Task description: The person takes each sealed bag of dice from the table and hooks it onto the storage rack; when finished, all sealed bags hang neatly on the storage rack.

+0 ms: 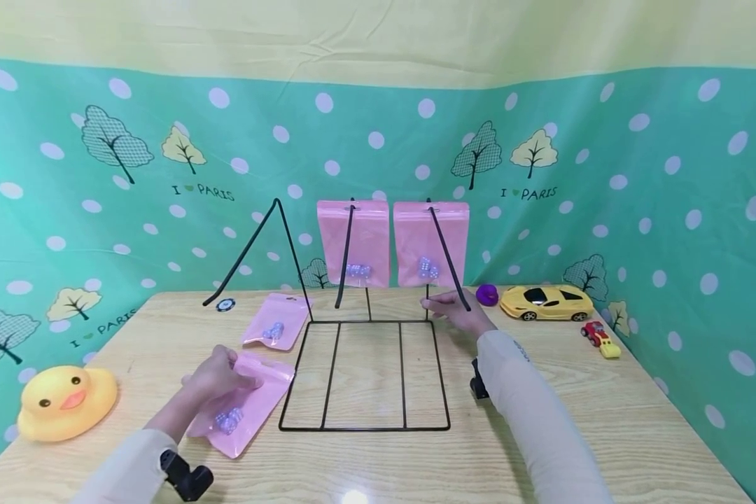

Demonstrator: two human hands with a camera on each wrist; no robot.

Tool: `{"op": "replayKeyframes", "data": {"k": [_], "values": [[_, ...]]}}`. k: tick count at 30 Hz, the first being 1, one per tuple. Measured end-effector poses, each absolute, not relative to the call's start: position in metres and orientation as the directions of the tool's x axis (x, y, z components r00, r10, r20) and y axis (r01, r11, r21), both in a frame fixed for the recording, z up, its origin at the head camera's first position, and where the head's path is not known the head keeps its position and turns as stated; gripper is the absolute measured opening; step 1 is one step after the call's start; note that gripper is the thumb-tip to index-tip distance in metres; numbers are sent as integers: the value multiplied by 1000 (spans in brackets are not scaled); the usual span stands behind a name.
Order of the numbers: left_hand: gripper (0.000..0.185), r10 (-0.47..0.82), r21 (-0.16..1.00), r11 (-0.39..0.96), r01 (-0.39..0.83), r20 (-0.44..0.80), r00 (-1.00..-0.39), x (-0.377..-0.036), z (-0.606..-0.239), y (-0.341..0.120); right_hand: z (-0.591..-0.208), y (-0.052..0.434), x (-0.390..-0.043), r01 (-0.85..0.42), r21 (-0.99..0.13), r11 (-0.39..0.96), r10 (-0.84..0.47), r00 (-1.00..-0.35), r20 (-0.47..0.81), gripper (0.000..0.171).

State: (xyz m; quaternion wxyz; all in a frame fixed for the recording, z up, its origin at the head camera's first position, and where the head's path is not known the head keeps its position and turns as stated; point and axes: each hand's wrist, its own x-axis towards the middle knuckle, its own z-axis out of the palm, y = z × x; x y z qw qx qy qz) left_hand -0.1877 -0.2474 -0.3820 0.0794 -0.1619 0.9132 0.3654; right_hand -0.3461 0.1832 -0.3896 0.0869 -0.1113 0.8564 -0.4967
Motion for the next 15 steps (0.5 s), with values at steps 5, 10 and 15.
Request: {"op": "replayKeyframes", "data": {"k": [5,10,15], "values": [[72,-194,643,700,-310,-247,-949,-185,-381,-254,-390,184,-346,-122,-867,483,-284,-959,-24,47],[57,-168,685,655,-318,-278,-946,-184,-378,-256,-390,183,-346,-101,-869,484,-268,-963,-37,50],[52,-148,776,538,-330,-298,-943,-183,-376,-255,-390,183,-347,-97,-876,473,-270,-962,-39,47]]}}
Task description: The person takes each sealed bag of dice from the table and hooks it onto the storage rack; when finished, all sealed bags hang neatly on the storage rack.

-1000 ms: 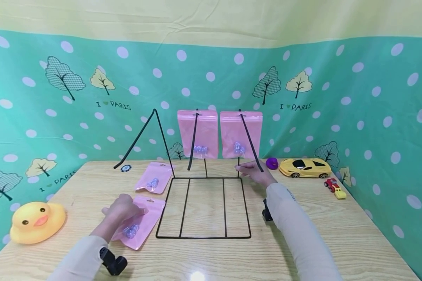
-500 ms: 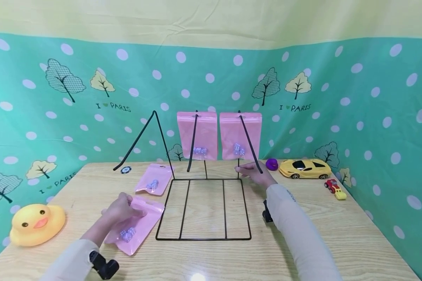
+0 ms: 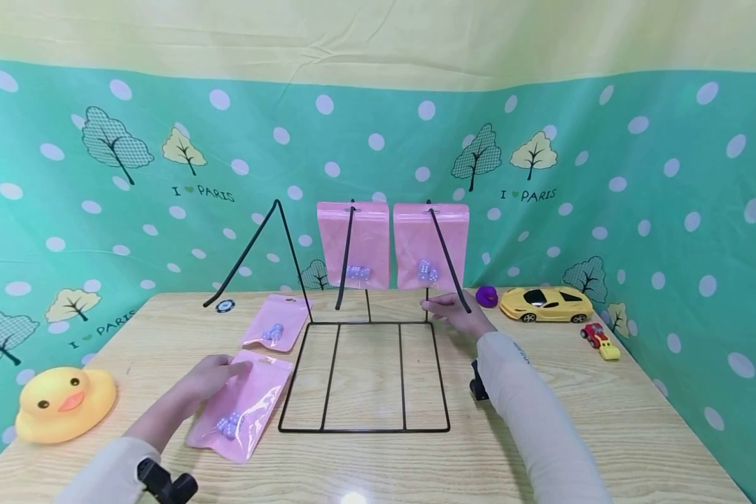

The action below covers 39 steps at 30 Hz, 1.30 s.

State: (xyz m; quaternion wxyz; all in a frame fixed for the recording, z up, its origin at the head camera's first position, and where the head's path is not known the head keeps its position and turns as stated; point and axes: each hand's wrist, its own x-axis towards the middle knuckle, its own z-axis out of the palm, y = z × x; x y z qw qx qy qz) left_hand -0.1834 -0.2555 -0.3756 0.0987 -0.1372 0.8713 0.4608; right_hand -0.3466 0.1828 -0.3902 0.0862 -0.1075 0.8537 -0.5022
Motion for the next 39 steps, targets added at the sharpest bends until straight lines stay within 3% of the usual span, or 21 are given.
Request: {"op": "replayKeyframes", "data": {"k": [10,20,26,33,39], "values": [[29,-46,853,501,-146,-142,-989,-167,-360,-260,-390,184,-347,-124,-871,475,-285,-958,-19,43],[27,-30,929,362,78,96,-995,-141,-324,-261,-390,184,-346,-110,-870,480,-289,-957,-38,46],[9,-45,923,277,266,289,-956,-122,-301,-254,-392,185,-349,-133,-868,478,-296,-955,-16,46],[25,-47,877,85,472,477,-878,-106,-284,-244,-393,185,-350,-122,-867,483,-291,-956,-28,47],[24,-28,802,-33,597,596,-803,-101,-277,-238,-392,185,-350,-105,-868,485,-281,-959,-42,47]]}}
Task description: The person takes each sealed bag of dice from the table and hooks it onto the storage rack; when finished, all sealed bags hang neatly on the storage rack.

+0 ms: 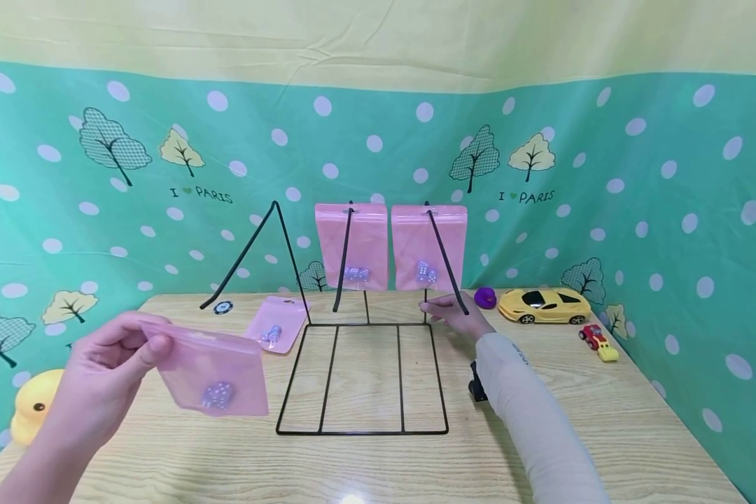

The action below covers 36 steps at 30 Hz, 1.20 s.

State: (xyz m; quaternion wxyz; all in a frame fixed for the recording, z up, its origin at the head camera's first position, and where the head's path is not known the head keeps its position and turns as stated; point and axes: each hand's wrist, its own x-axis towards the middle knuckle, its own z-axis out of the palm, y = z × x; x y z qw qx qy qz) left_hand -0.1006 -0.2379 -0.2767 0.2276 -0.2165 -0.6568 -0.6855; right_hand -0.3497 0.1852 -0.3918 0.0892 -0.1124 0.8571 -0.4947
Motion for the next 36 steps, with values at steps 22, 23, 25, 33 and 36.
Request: {"op": "replayKeyframes", "data": {"k": [22,23,25,33,36], "values": [[18,-228,893,-20,449,434,-872,-113,-268,-216,-392,184,-348,-104,-864,492,-272,-962,-39,47],[18,-233,891,-30,453,435,-870,-114,-268,-214,-392,184,-348,-106,-864,492,-274,-961,-38,47],[17,-247,891,-37,453,431,-868,-119,-268,-211,-392,183,-347,-108,-864,492,-275,-961,-36,47],[9,-283,899,-115,422,377,-882,-146,-264,-202,-391,184,-347,-126,-865,485,-280,-960,-17,46],[8,-290,903,-129,411,362,-886,-158,-264,-200,-391,183,-347,-109,-866,487,-271,-962,-31,46]]}}
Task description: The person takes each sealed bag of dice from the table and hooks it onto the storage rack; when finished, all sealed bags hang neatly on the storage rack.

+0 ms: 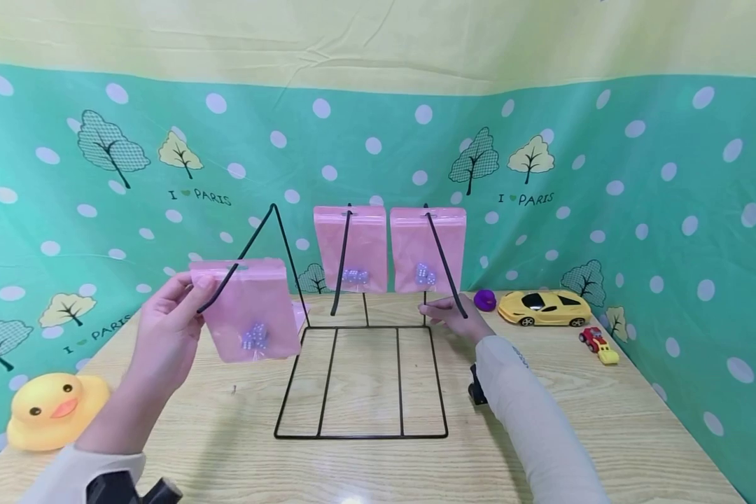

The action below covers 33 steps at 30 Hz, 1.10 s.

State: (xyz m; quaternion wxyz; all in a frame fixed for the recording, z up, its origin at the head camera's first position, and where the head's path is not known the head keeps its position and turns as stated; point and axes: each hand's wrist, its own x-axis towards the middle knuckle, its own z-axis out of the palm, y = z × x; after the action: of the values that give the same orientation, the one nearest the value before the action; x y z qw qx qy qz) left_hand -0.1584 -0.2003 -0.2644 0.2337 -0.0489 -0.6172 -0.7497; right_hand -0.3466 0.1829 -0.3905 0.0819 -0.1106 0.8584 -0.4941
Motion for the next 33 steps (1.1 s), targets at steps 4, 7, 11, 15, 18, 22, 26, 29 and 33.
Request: {"op": "replayKeyframes", "data": {"k": [4,7,11,15,18,22,26,29,33], "values": [[6,-315,906,-133,401,344,-884,-177,-265,-199,-389,183,-346,-95,-865,492,-265,-963,-45,45],[5,-335,910,-115,399,343,-878,-191,-264,-198,-389,183,-346,-102,-861,498,-267,-963,-40,44],[4,-357,909,-70,411,362,-861,-207,-264,-197,-389,184,-346,-114,-862,494,-273,-962,-30,43],[4,-390,914,-42,403,356,-849,-217,-264,-197,-391,184,-347,-110,-868,483,-274,-961,-31,44],[6,-407,927,-20,374,334,-850,-223,-263,-197,-391,183,-348,-98,-870,483,-269,-962,-41,45],[11,-416,936,23,351,329,-848,-229,-260,-197,-391,183,-348,-93,-871,482,-272,-961,-48,45],[16,-406,938,27,345,326,-854,-234,-256,-197,-391,183,-349,-100,-871,481,-275,-961,-41,44],[15,-397,940,26,341,323,-859,-238,-254,-196,-392,183,-349,-108,-867,486,-273,-961,-33,43],[15,-394,939,52,341,333,-857,-245,-252,-196,-392,183,-349,-113,-866,488,-274,-961,-30,42]]}}
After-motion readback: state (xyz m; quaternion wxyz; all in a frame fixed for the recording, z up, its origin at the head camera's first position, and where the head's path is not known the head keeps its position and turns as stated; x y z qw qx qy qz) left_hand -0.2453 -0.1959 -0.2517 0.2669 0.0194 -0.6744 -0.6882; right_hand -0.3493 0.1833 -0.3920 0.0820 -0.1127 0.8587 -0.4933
